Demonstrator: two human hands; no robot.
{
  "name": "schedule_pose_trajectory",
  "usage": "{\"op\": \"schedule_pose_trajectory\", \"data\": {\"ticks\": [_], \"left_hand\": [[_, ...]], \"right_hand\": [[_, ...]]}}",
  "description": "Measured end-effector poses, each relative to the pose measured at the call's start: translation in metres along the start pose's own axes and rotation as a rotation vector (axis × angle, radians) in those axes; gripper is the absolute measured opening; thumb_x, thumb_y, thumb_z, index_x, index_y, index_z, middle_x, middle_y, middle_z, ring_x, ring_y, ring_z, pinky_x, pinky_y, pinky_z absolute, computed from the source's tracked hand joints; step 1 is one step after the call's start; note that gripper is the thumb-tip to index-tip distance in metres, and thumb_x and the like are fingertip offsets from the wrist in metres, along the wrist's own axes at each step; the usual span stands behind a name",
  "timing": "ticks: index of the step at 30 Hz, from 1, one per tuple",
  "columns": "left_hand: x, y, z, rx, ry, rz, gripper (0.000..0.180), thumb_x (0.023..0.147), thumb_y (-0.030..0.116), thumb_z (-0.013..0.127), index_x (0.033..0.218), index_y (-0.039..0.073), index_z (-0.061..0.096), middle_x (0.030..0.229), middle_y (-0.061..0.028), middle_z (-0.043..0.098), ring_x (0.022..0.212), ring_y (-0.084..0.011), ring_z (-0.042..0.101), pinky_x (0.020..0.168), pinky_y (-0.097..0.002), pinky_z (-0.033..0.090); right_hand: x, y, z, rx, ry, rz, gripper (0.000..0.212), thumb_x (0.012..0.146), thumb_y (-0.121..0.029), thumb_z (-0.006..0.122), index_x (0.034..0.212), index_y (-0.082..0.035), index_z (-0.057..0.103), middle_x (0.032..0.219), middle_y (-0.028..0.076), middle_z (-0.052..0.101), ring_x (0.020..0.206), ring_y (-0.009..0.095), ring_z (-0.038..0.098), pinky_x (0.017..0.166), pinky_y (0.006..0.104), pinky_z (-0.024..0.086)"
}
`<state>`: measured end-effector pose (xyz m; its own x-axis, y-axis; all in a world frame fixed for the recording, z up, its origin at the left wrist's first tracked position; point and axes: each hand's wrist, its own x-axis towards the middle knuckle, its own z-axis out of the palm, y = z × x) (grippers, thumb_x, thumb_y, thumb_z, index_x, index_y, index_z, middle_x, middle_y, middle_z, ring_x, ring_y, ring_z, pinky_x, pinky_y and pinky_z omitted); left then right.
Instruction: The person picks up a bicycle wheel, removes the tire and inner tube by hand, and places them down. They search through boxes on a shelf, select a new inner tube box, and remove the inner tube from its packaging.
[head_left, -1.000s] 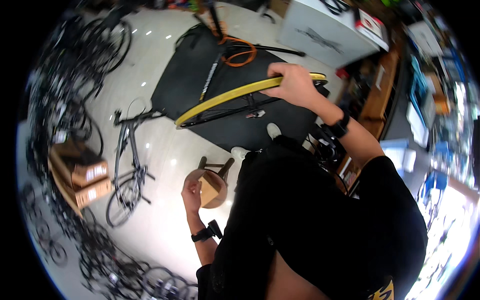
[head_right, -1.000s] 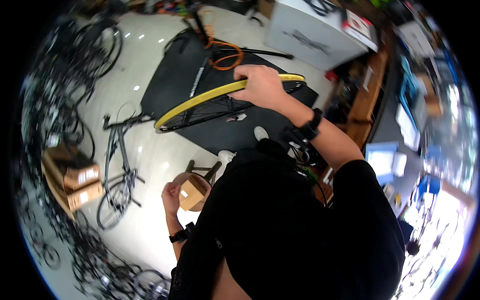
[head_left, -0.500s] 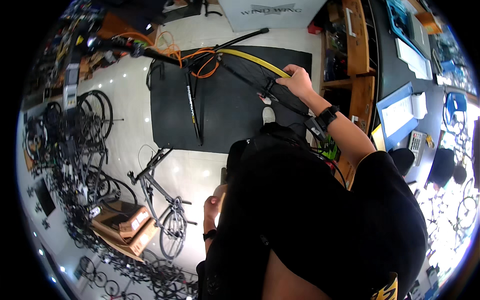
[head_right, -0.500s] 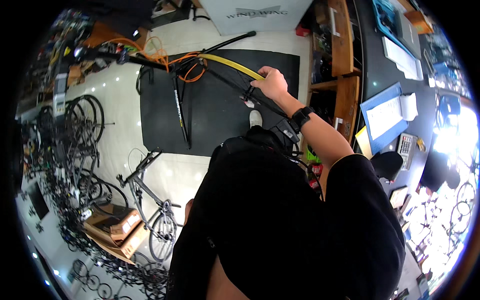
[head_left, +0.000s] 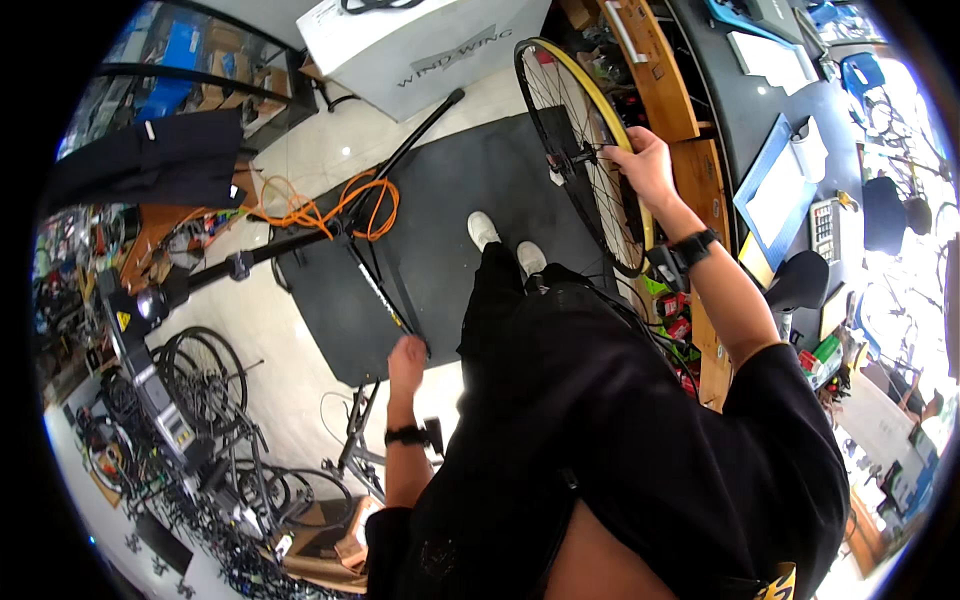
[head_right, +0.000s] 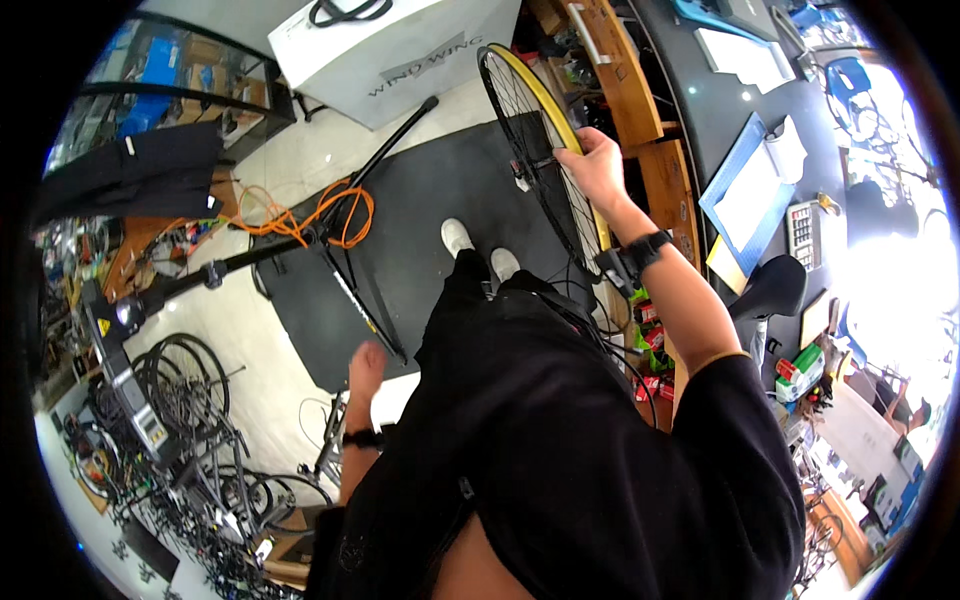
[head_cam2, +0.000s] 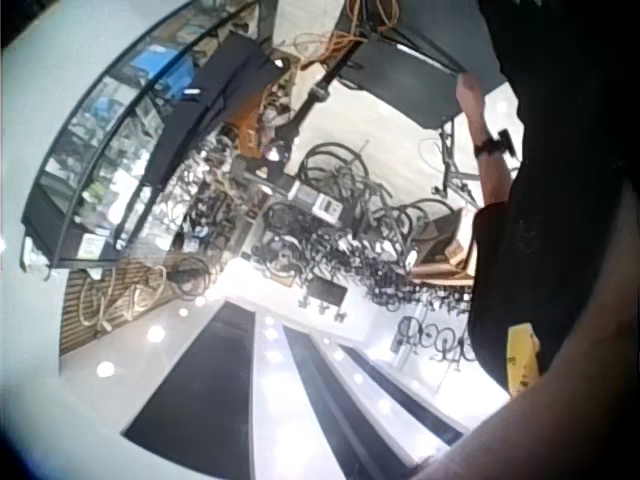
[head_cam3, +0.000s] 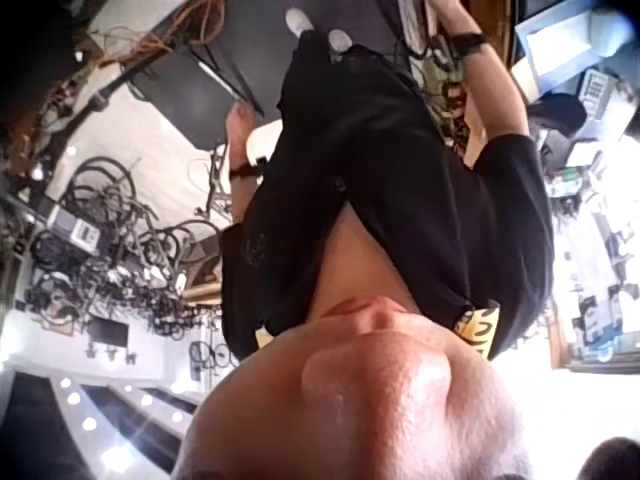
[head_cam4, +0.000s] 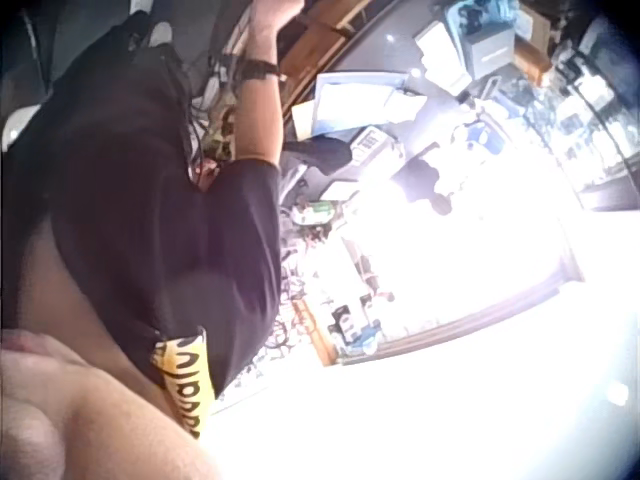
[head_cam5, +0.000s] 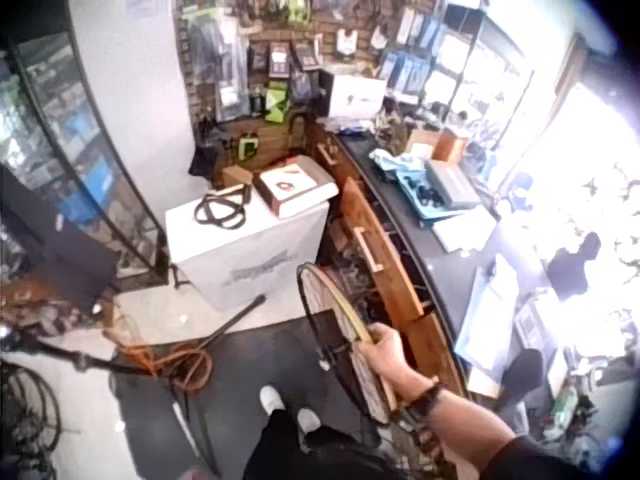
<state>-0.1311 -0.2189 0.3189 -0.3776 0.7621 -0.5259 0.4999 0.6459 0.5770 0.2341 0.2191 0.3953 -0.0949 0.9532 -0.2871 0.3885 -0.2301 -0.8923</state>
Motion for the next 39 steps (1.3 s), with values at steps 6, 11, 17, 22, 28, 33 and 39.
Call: {"op": "schedule_pose_trajectory", "data": {"ticks": [6, 11, 17, 22, 28, 33, 39], "left_hand": [[0.199, 0.179, 0.004, -0.143, -0.105, 0.494, 0.028, 0.092, 0.014, 0.065, 0.117, 0.001, 0.061, 0.109, -0.0152, 0.067, 0.099, -0.0254, 0.068, 0.086, -0.0346, 0.053], [0.270, 0.276, 0.064, 0.063, -0.250, 0.817, 0.050, 0.088, 0.015, 0.068, 0.133, 0.001, 0.051, 0.135, -0.0188, 0.051, 0.126, -0.0356, 0.051, 0.105, -0.0408, 0.044], [0.316, 0.296, 0.118, -0.157, -0.125, 0.675, 0.040, 0.092, 0.017, 0.066, 0.124, -0.002, 0.052, 0.111, -0.0216, 0.065, 0.107, -0.0369, 0.062, 0.094, -0.0401, 0.048], [0.324, 0.295, 0.094, -0.290, -0.233, 0.460, 0.031, 0.099, 0.024, 0.059, 0.114, -0.003, 0.059, 0.094, -0.0140, 0.070, 0.083, -0.0249, 0.067, 0.077, -0.0349, 0.053], [0.316, 0.325, 0.079, -0.708, -0.368, 0.210, 0.029, 0.100, 0.028, 0.055, 0.101, -0.001, 0.057, 0.076, -0.0042, 0.058, 0.063, -0.0135, 0.056, 0.059, -0.0297, 0.048], [0.287, 0.355, 0.042, -0.981, -0.503, 0.445, 0.016, 0.099, 0.020, 0.054, 0.101, 0.006, 0.058, 0.084, -0.0014, 0.063, 0.065, -0.0084, 0.056, 0.054, -0.0236, 0.045], [0.200, 0.371, -0.018, -1.066, -0.522, 0.393, 0.018, 0.102, 0.024, 0.054, 0.104, 0.007, 0.060, 0.084, -0.0010, 0.063, 0.066, -0.0072, 0.057, 0.054, -0.0227, 0.046]], "right_hand": [[-0.032, -0.089, -0.056, -0.021, 0.033, 0.010, 0.019, 0.083, -0.009, 0.076, 0.097, -0.003, 0.063, 0.080, -0.003, 0.066, 0.067, 0.002, 0.055, 0.058, 0.0205, 0.043], [-0.056, -0.108, -0.042, 0.135, 0.026, 0.016, 0.021, 0.083, -0.001, 0.075, 0.093, -0.005, 0.058, 0.081, -0.005, 0.064, 0.070, 0.001, 0.052, 0.061, 0.0180, 0.041], [-0.055, -0.128, -0.020, 0.435, 0.018, 0.041, 0.026, 0.082, -0.001, 0.077, 0.092, -0.007, 0.053, 0.085, -0.001, 0.066, 0.070, 0.003, 0.055, 0.062, 0.0184, 0.043], [-0.044, -0.143, -0.016, 0.623, -0.029, 0.022, 0.024, 0.083, -0.006, 0.079, 0.092, -0.007, 0.057, 0.084, 0.000, 0.066, 0.069, 0.005, 0.057, 0.063, 0.0205, 0.045], [-0.042, -0.193, -0.026, 0.593, -0.276, -0.175, 0.031, 0.089, -0.014, 0.075, 0.110, 0.002, 0.060, 0.096, 0.008, 0.070, 0.087, 0.011, 0.066, 0.079, 0.0259, 0.054], [-0.059, -0.251, -0.050, 0.301, -0.563, -0.574, 0.050, 0.093, -0.024, 0.071, 0.133, 0.002, 0.056, 0.098, 0.010, 0.070, 0.094, 0.013, 0.064, 0.084, 0.0279, 0.051], [-0.062, -0.142, -0.081, -0.105, -0.254, 0.099, 0.064, 0.101, -0.059, 0.041, 0.094, 0.001, 0.061, 0.080, 0.008, 0.063, 0.072, 0.014, 0.059, 0.064, 0.0302, 0.048]]}}
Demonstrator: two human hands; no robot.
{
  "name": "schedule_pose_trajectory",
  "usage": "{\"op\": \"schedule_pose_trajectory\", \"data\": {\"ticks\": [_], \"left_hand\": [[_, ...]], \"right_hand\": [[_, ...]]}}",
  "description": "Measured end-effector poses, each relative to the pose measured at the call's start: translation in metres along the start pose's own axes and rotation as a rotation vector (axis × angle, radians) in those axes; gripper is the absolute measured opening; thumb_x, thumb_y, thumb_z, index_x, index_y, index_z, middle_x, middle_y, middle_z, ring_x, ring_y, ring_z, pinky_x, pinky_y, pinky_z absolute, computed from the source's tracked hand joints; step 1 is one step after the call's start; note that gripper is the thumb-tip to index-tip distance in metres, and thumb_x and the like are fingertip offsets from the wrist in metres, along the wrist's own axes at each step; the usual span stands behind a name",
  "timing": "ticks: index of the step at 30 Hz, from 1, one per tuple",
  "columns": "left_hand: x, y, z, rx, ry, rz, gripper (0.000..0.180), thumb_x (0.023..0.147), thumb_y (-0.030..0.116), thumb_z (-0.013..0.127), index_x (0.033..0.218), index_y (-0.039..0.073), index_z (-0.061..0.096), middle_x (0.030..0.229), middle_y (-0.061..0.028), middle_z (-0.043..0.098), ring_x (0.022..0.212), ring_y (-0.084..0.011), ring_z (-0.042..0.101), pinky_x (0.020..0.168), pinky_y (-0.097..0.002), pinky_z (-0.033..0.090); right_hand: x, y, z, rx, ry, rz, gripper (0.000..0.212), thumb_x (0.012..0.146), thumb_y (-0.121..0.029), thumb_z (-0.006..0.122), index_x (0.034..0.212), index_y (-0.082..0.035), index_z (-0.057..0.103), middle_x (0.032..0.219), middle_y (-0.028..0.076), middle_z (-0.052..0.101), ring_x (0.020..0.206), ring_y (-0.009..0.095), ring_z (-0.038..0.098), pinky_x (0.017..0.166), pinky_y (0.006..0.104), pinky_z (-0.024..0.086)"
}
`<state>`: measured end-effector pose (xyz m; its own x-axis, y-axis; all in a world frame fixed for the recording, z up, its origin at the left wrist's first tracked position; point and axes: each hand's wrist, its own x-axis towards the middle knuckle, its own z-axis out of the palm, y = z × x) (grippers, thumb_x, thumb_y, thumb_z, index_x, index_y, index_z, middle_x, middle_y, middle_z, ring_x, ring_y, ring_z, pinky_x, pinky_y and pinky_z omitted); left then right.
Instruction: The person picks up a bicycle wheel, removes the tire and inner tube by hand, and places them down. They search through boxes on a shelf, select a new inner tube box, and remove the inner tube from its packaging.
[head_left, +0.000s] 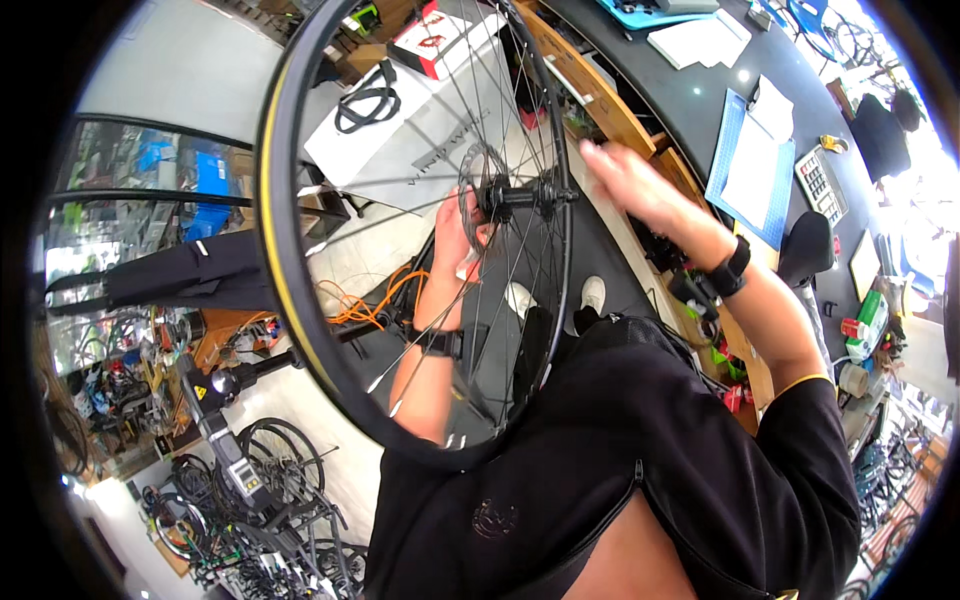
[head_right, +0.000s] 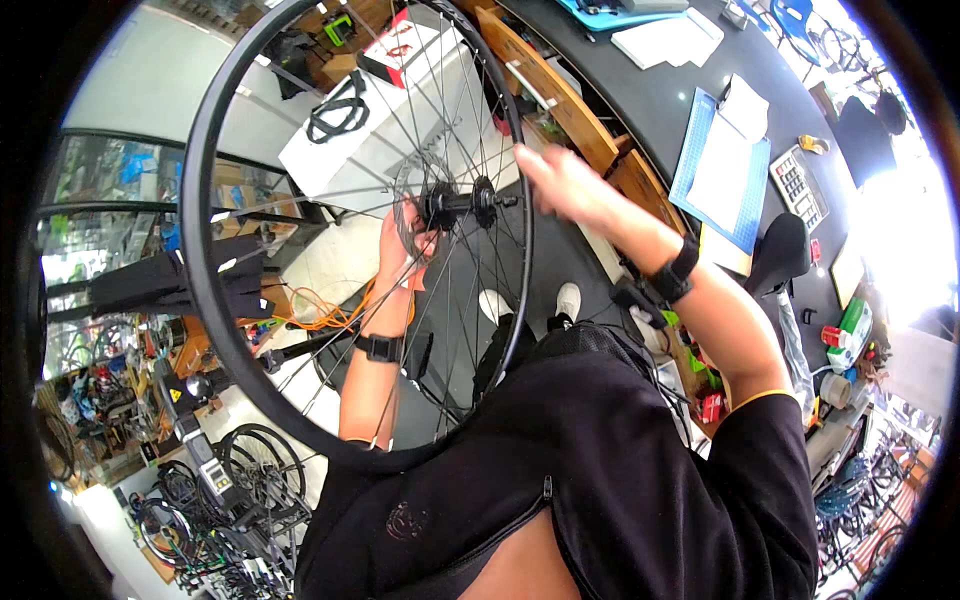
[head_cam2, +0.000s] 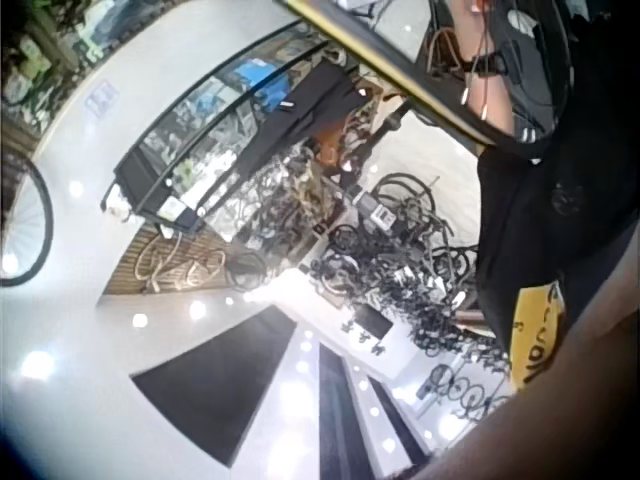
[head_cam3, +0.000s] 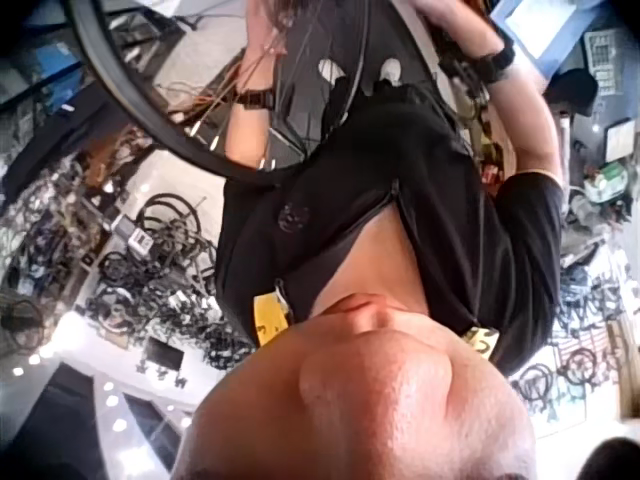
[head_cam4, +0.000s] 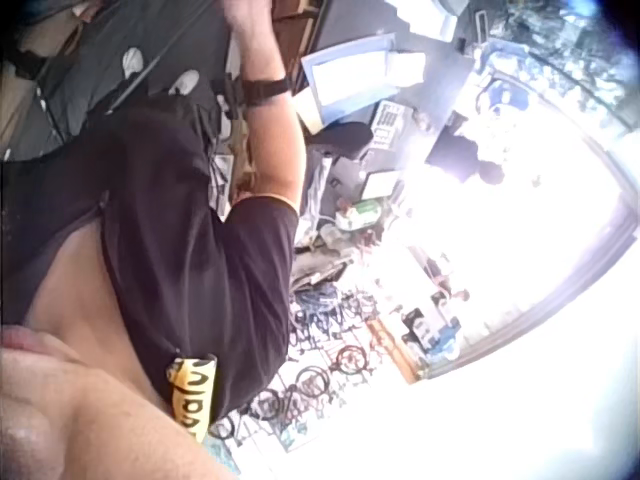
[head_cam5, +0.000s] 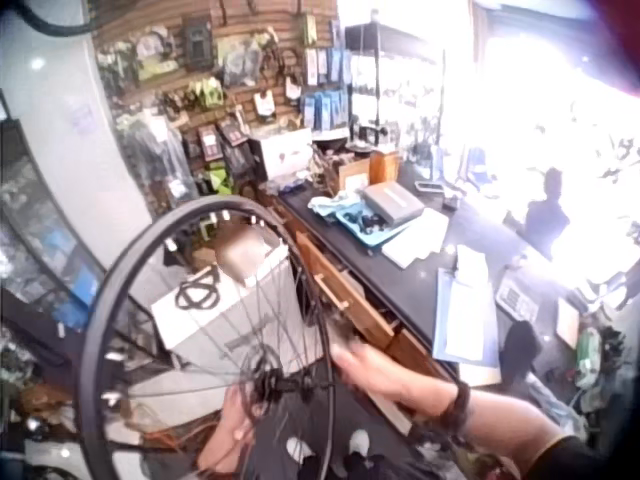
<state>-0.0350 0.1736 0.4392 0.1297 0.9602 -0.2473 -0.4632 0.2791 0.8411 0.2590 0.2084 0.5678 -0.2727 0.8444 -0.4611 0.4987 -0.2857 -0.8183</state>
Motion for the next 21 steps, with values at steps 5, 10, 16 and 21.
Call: {"op": "schedule_pose_trajectory", "data": {"ticks": [5, 10, 16, 21], "left_hand": [[-0.045, 0.019, 0.032, 0.053, 0.131, 0.167, 0.019, 0.102, 0.022, 0.055, 0.109, 0.005, 0.061, 0.082, 0.0003, 0.062, 0.068, -0.0069, 0.058, 0.058, -0.0237, 0.048], [-0.088, 0.012, 0.039, 0.100, 0.120, 0.239, 0.013, 0.100, 0.023, 0.058, 0.095, 0.011, 0.057, 0.074, 0.0091, 0.047, 0.059, -0.0003, 0.038, 0.052, -0.0184, 0.031], [-0.119, -0.016, -0.009, -0.045, 0.109, 0.315, 0.029, 0.104, 0.021, 0.051, 0.129, 0.007, 0.055, 0.117, -0.0074, 0.064, 0.103, -0.0181, 0.064, 0.081, -0.0318, 0.055], [-0.126, -0.001, 0.008, -0.104, 0.062, 0.288, 0.022, 0.105, 0.022, 0.050, 0.120, 0.008, 0.055, 0.107, -0.0042, 0.064, 0.093, -0.0147, 0.063, 0.078, -0.0287, 0.053]], "right_hand": [[-0.023, 0.016, 0.021, 0.451, -0.347, 0.007, 0.056, 0.105, -0.050, 0.039, 0.084, -0.003, 0.060, 0.067, 0.005, 0.062, 0.054, 0.012, 0.056, 0.052, 0.0247, 0.044], [-0.043, 0.009, 0.033, 0.124, -0.309, -0.153, 0.029, 0.099, -0.027, 0.062, 0.084, -0.002, 0.057, 0.069, 0.004, 0.063, 0.057, 0.009, 0.057, 0.052, 0.0249, 0.045], [-0.048, 0.025, 0.053, 0.302, -0.321, -0.548, 0.022, 0.089, -0.016, 0.073, 0.091, -0.002, 0.056, 0.079, 0.007, 0.065, 0.070, 0.010, 0.061, 0.064, 0.0262, 0.050], [-0.050, 0.004, 0.040, -0.116, -0.475, -0.371, 0.024, 0.097, -0.022, 0.065, 0.105, -0.001, 0.059, 0.093, 0.002, 0.063, 0.083, 0.006, 0.056, 0.072, 0.0244, 0.048]]}}
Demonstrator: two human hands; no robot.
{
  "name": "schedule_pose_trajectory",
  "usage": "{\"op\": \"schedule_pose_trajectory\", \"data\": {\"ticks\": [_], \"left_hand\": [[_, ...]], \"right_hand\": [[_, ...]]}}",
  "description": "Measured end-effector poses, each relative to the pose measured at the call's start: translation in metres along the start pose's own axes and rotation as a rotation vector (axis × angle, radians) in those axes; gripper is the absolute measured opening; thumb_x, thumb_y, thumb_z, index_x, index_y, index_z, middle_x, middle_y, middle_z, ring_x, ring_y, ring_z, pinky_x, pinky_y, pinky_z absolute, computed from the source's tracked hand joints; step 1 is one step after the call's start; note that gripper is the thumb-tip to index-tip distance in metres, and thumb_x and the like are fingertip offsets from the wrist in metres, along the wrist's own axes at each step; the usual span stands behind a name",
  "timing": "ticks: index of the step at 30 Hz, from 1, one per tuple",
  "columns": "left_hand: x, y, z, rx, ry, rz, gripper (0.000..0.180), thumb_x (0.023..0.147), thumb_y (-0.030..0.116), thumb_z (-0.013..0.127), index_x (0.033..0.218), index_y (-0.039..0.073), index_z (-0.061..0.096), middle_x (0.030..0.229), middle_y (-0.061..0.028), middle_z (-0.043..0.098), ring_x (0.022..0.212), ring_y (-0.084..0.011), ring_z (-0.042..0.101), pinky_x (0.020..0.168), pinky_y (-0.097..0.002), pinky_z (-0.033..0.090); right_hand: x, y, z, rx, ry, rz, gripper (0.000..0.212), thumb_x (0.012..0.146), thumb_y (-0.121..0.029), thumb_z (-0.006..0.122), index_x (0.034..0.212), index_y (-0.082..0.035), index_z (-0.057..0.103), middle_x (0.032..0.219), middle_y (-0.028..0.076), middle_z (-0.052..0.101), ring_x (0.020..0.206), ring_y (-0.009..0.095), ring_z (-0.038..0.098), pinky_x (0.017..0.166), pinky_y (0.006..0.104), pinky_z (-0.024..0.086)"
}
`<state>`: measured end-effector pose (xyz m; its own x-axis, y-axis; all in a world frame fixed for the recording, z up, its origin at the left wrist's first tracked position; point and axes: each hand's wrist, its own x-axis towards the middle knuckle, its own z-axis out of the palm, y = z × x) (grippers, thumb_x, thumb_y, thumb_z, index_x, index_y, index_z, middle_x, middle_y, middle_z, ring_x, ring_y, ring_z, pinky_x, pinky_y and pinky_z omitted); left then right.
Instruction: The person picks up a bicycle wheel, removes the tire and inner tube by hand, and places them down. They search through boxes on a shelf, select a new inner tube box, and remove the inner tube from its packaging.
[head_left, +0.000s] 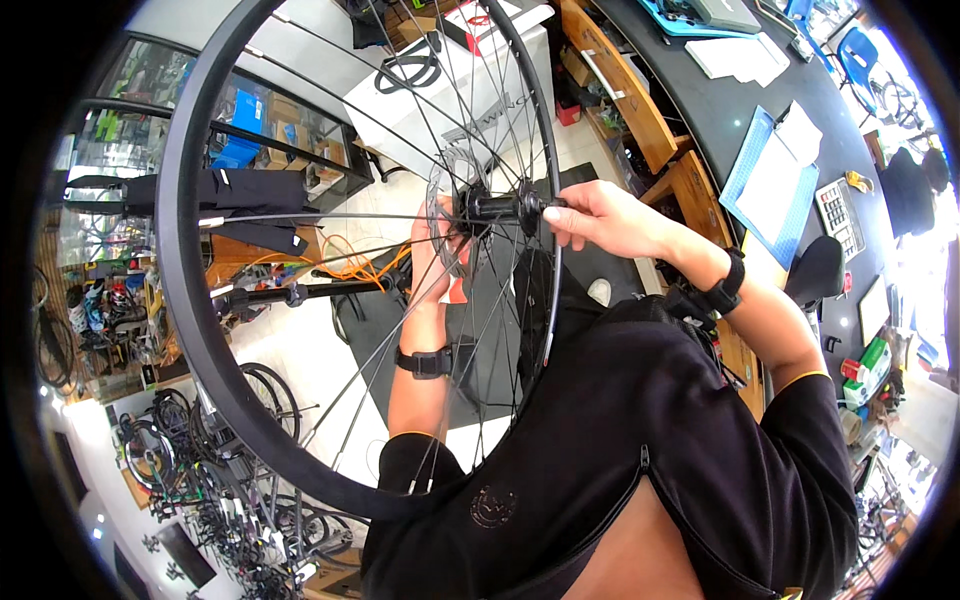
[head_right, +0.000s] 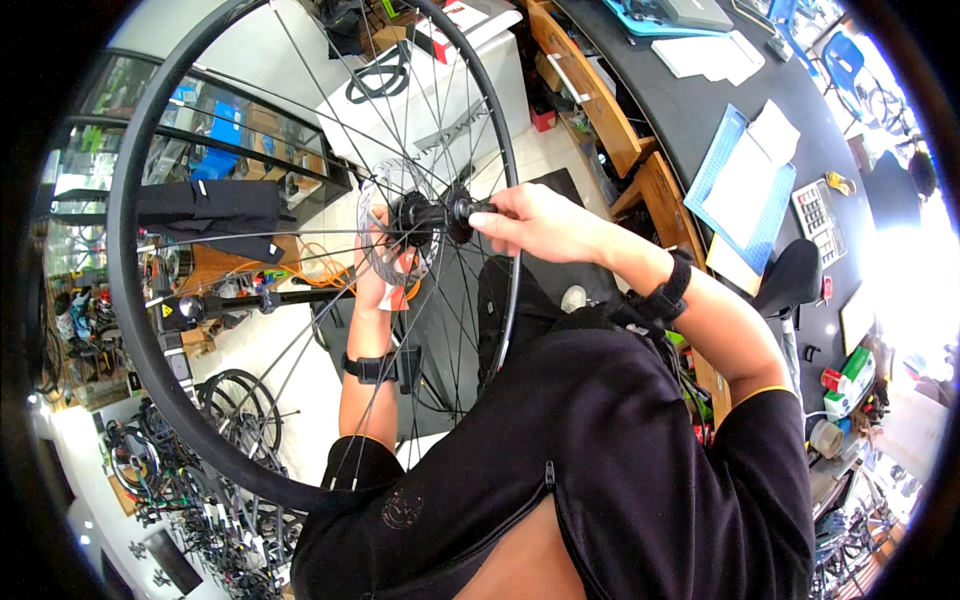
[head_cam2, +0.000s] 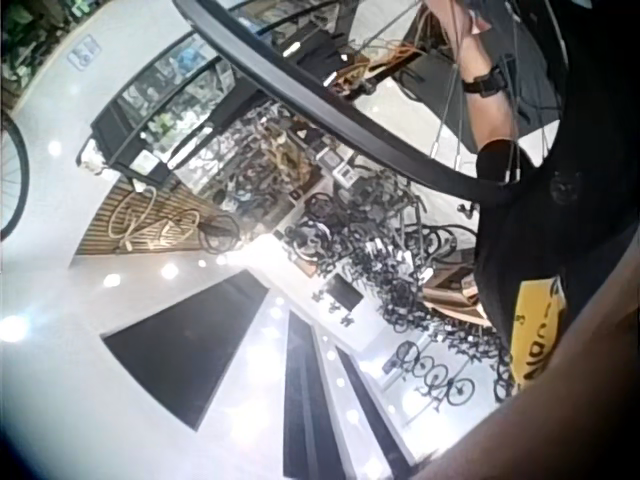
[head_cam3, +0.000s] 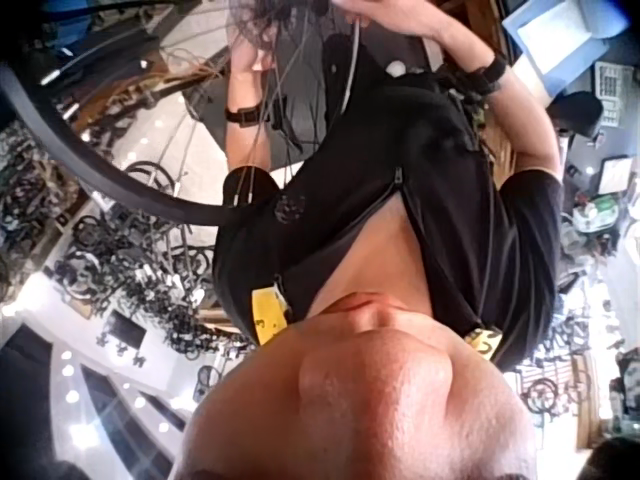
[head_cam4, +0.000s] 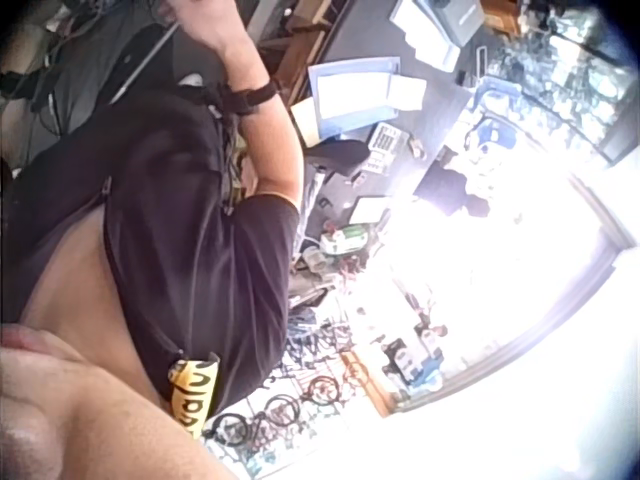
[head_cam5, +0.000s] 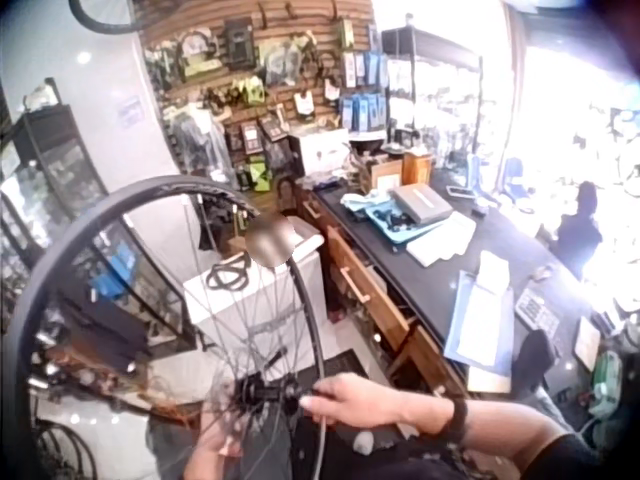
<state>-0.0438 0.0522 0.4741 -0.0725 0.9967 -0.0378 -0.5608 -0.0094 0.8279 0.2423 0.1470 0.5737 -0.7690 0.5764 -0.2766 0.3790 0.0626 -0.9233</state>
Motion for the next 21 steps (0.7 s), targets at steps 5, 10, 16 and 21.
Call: {"op": "schedule_pose_trajectory", "data": {"ticks": [5, 10, 16, 21], "left_hand": [[-0.005, 0.010, 0.042, 0.070, 0.066, 0.001, 0.014, 0.103, 0.020, 0.055, 0.110, 0.008, 0.053, 0.095, -0.0031, 0.064, 0.081, -0.0110, 0.063, 0.070, -0.0263, 0.052], [-0.004, 0.005, 0.057, -0.009, 0.188, -0.022, 0.014, 0.102, 0.014, 0.056, 0.112, 0.007, 0.054, 0.102, -0.0062, 0.066, 0.087, -0.0137, 0.066, 0.075, -0.0282, 0.055], [-0.001, -0.009, 0.009, -0.036, -0.115, -0.013, 0.028, 0.107, 0.022, 0.044, 0.128, 0.007, 0.053, 0.117, -0.0090, 0.064, 0.097, -0.0197, 0.065, 0.081, -0.0318, 0.055], [-0.004, -0.010, 0.031, 0.051, 0.033, 0.007, 0.024, 0.103, 0.024, 0.055, 0.121, 0.008, 0.055, 0.109, -0.0056, 0.065, 0.096, -0.0157, 0.066, 0.080, -0.0300, 0.056]], "right_hand": [[-0.011, -0.010, -0.009, -0.016, 0.172, -0.058, 0.037, 0.103, -0.035, 0.053, 0.109, 0.001, 0.062, 0.095, 0.003, 0.063, 0.082, 0.007, 0.056, 0.075, 0.0269, 0.049], [-0.015, -0.009, -0.012, 0.115, 0.297, -0.108, 0.059, 0.105, -0.050, 0.040, 0.101, 0.003, 0.065, 0.087, 0.008, 0.065, 0.075, 0.015, 0.062, 0.070, 0.0295, 0.051], [-0.016, -0.005, -0.016, 0.181, 0.085, 0.150, 0.067, 0.104, -0.056, 0.037, 0.095, 0.005, 0.064, 0.092, 0.011, 0.067, 0.074, 0.017, 0.067, 0.067, 0.0288, 0.056], [-0.019, -0.008, -0.019, 0.302, -0.061, 0.286, 0.069, 0.104, -0.057, 0.035, 0.092, 0.005, 0.065, 0.093, 0.013, 0.068, 0.073, 0.018, 0.069, 0.059, 0.0280, 0.054]]}}
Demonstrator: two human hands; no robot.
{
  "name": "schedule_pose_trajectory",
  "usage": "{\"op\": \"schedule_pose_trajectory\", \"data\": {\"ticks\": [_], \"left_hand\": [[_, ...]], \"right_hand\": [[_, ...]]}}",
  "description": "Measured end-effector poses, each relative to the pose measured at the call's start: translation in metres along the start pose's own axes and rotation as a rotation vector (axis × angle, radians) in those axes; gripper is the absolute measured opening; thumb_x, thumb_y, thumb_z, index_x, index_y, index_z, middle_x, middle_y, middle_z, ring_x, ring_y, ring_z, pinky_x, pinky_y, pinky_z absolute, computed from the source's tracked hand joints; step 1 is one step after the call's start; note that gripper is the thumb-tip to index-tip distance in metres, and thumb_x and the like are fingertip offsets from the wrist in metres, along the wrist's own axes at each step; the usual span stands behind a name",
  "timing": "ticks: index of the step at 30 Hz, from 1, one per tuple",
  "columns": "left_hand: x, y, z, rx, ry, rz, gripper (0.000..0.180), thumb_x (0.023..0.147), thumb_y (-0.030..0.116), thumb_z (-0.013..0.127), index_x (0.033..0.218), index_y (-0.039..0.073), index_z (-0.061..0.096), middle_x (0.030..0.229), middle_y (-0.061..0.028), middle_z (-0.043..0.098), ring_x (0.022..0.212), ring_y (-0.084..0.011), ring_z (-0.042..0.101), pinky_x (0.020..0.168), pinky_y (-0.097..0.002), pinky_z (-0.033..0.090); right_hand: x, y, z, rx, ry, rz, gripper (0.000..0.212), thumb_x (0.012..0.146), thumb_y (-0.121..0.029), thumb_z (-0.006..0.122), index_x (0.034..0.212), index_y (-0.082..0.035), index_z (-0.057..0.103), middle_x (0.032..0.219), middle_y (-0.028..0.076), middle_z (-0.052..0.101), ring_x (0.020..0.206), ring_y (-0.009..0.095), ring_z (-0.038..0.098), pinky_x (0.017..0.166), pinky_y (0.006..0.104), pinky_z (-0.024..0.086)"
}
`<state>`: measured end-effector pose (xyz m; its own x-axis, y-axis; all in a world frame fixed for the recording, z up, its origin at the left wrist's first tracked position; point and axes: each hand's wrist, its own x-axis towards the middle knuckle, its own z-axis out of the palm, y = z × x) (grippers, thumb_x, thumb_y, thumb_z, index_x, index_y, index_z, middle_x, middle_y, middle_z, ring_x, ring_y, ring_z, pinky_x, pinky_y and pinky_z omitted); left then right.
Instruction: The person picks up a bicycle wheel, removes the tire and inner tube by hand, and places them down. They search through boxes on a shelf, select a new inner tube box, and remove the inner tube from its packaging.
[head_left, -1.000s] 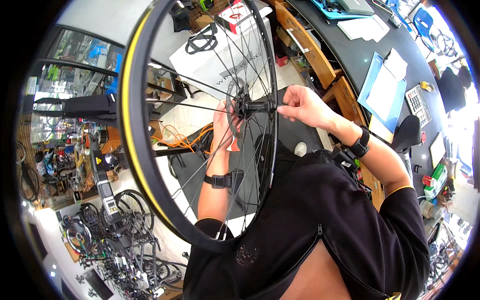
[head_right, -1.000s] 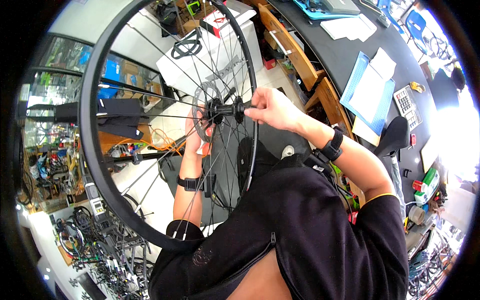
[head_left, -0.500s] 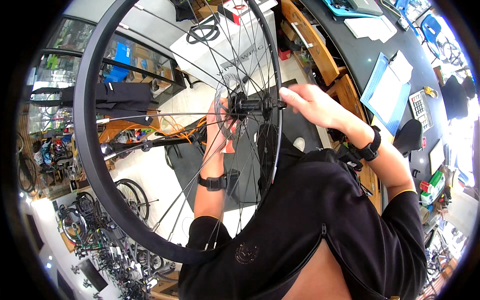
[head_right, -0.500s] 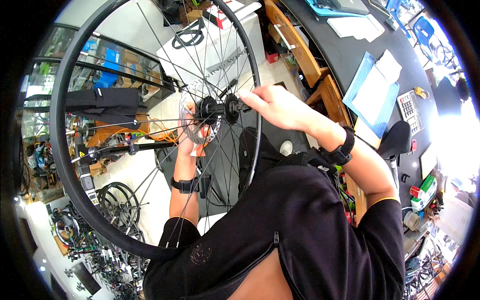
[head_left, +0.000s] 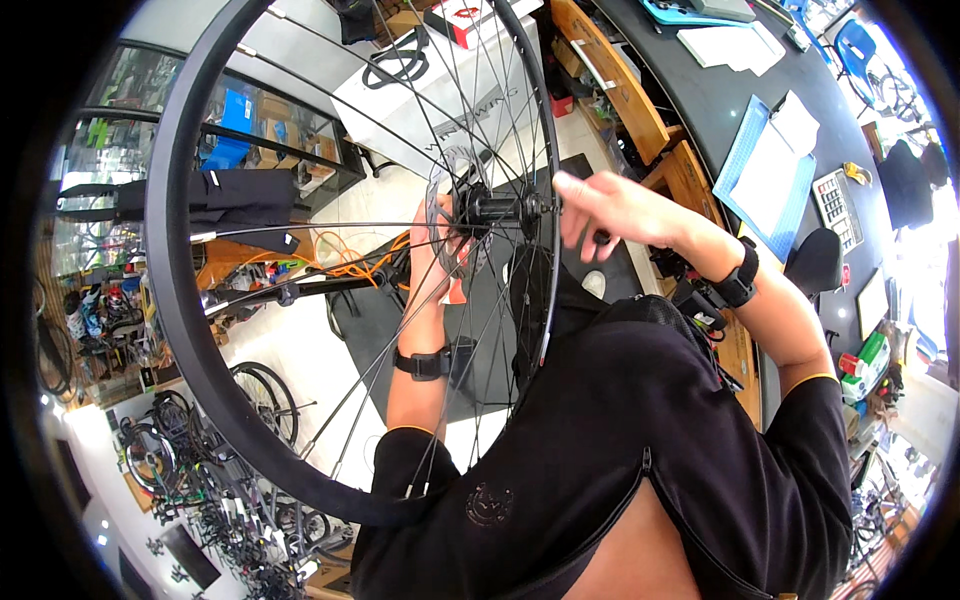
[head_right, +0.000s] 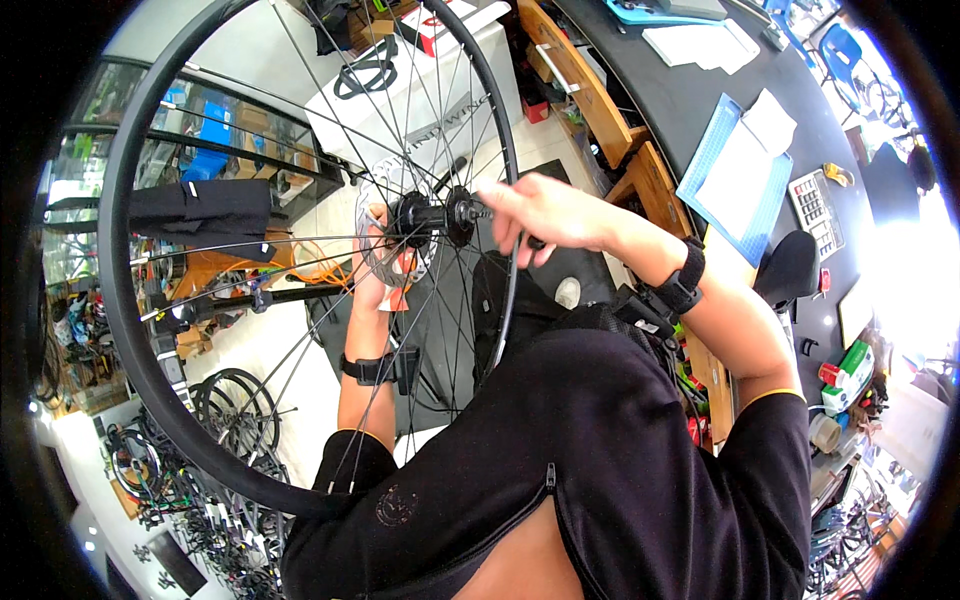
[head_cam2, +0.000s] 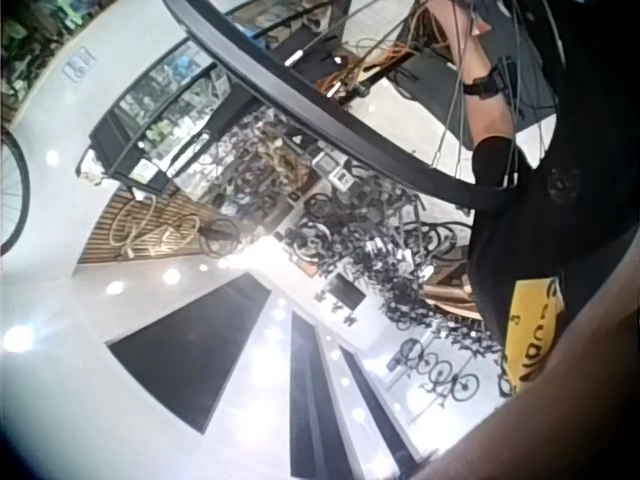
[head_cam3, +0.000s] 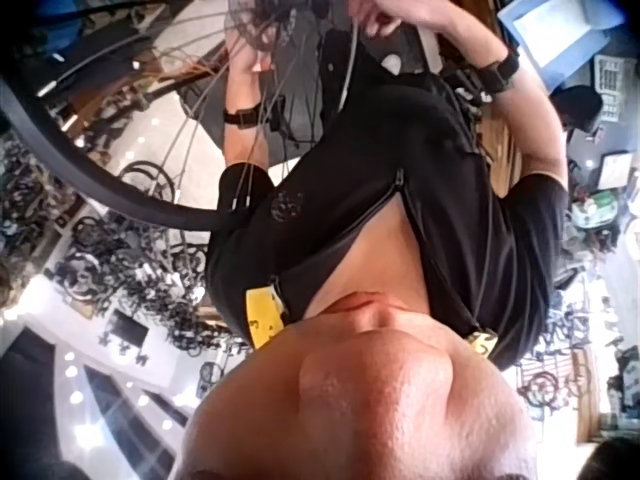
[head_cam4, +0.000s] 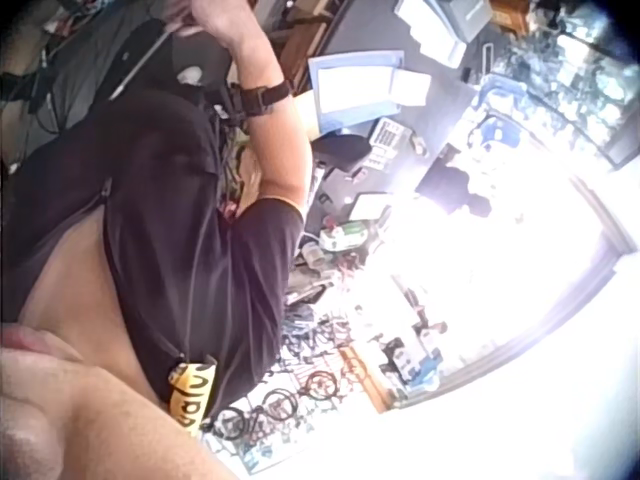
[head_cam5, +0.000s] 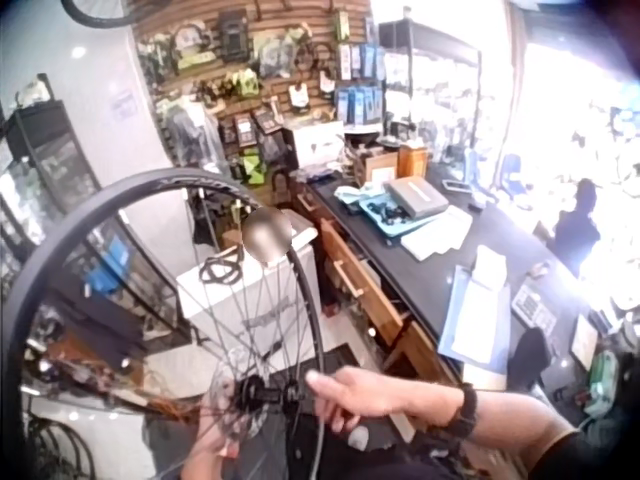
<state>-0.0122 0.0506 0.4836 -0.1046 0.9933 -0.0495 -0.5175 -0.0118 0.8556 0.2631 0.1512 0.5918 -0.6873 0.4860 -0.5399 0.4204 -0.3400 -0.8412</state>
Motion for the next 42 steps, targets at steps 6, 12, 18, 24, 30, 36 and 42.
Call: {"op": "schedule_pose_trajectory", "data": {"ticks": [6, 12, 18, 24, 30, 36, 42], "left_hand": [[-0.003, 0.010, 0.023, 0.058, 0.131, -0.054, 0.021, 0.102, 0.027, 0.059, 0.111, 0.009, 0.057, 0.095, 0.0003, 0.063, 0.080, -0.0094, 0.063, 0.071, -0.0263, 0.054], [-0.005, 0.011, 0.024, 0.091, 0.142, -0.056, 0.021, 0.102, 0.028, 0.059, 0.108, 0.008, 0.057, 0.089, 0.0023, 0.062, 0.076, -0.0063, 0.060, 0.067, -0.0225, 0.050], [-0.007, 0.009, 0.016, 0.151, 0.099, -0.001, 0.025, 0.101, 0.029, 0.059, 0.113, 0.007, 0.054, 0.089, 0.0023, 0.059, 0.078, -0.0048, 0.057, 0.067, -0.0217, 0.048], [0.015, 0.008, 0.007, 0.139, 0.065, -0.066, 0.016, 0.098, 0.024, 0.063, 0.098, 0.010, 0.057, 0.072, 0.0062, 0.051, 0.057, -0.0034, 0.049, 0.050, -0.0197, 0.042], [0.041, 0.013, 0.025, 0.181, -0.093, 0.035, 0.013, 0.099, 0.019, 0.061, 0.097, 0.007, 0.058, 0.076, 0.0025, 0.056, 0.064, -0.0098, 0.054, 0.062, -0.0272, 0.048], [0.050, -0.004, 0.013, 0.144, -0.109, 0.040, 0.012, 0.098, 0.017, 0.058, 0.098, 0.004, 0.059, 0.074, 0.0008, 0.056, 0.064, -0.0106, 0.054, 0.060, -0.0274, 0.047], [0.085, -0.041, -0.015, 0.156, 0.012, 0.019, 0.013, 0.098, 0.014, 0.056, 0.099, 0.002, 0.060, 0.073, -0.0008, 0.057, 0.063, -0.0113, 0.053, 0.059, -0.0277, 0.047]], "right_hand": [[0.015, 0.028, 0.012, 0.598, -0.221, 0.065, 0.041, 0.104, -0.038, 0.050, 0.088, -0.001, 0.059, 0.081, 0.012, 0.062, 0.055, 0.012, 0.047, 0.046, 0.0245, 0.038], [0.016, 0.023, 0.026, 0.576, -0.080, 0.088, 0.033, 0.104, -0.031, 0.049, 0.086, -0.005, 0.055, 0.073, 0.006, 0.056, 0.052, 0.010, 0.044, 0.044, 0.0234, 0.034], [-0.009, 0.010, -0.002, 0.334, 0.171, -0.151, 0.020, 0.100, -0.018, 0.049, 0.091, -0.003, 0.060, 0.073, 0.003, 0.060, 0.057, 0.009, 0.054, 0.050, 0.0221, 0.042], [-0.027, -0.046, 0.008, 0.528, -0.071, -0.376, 0.017, 0.091, -0.007, 0.051, 0.093, 0.000, 0.066, 0.082, 0.004, 0.063, 0.067, 0.009, 0.058, 0.057, 0.0223, 0.046], [-0.051, -0.097, 0.072, 0.136, -0.244, -0.463, 0.030, 0.100, -0.023, 0.054, 0.107, 0.003, 0.067, 0.071, -0.002, 0.051, 0.066, 0.006, 0.045, 0.061, 0.0225, 0.038], [-0.046, -0.098, 0.103, -0.099, -0.146, -0.436, 0.063, 0.088, -0.057, 0.069, 0.091, 0.006, 0.066, 0.067, 0.003, 0.049, 0.064, 0.013, 0.048, 0.060, 0.0305, 0.043], [-0.008, -0.106, 0.085, -0.252, 0.338, -0.604, 0.047, 0.081, -0.037, 0.076, 0.079, 0.008, 0.063, 0.060, 0.011, 0.058, 0.055, 0.017, 0.056, 0.055, 0.0346, 0.047]]}}
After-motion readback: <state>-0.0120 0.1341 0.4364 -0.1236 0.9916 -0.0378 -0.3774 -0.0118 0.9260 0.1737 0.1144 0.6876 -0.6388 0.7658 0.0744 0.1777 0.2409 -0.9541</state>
